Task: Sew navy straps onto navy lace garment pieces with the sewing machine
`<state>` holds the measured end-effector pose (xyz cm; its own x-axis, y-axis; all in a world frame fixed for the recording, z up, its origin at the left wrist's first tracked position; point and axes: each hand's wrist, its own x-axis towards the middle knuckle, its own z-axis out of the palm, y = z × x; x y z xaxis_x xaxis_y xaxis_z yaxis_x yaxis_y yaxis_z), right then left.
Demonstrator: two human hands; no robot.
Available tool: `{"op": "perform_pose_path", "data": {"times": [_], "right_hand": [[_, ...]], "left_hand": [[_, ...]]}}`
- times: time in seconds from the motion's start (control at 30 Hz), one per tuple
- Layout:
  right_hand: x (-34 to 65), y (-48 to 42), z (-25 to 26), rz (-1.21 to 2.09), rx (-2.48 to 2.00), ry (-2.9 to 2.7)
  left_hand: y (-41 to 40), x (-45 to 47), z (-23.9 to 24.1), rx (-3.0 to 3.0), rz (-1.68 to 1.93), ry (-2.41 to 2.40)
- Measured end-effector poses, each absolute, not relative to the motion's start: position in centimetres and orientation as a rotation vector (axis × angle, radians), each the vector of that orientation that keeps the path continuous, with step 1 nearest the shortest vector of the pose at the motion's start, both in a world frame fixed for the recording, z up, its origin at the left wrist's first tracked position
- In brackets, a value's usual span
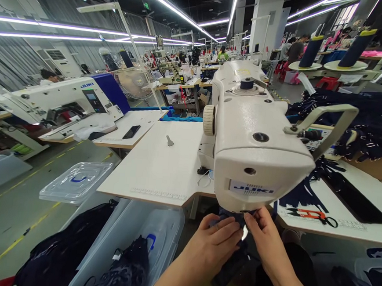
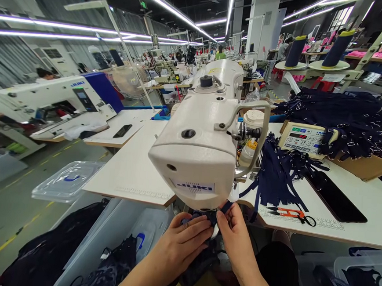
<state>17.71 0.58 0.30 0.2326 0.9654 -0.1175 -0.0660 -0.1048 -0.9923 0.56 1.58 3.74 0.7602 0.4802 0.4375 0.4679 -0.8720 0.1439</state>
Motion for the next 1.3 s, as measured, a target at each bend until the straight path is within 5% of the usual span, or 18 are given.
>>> {"op": "perform_pose_path", "data": {"times": [0.77, 1.3], "right_hand": [[21.3, 6.2, -0.4, 0.672, -1.490, -1.593], [21.0, 7.1, 0.3, 0.647, -1.458, -1.580]], "left_hand": [[0.4, 2.3, 2.3, 2.989, 0.820, 1.254], [0.1, 3.3, 2.6, 3.045, 0.853, 1.373]]}}
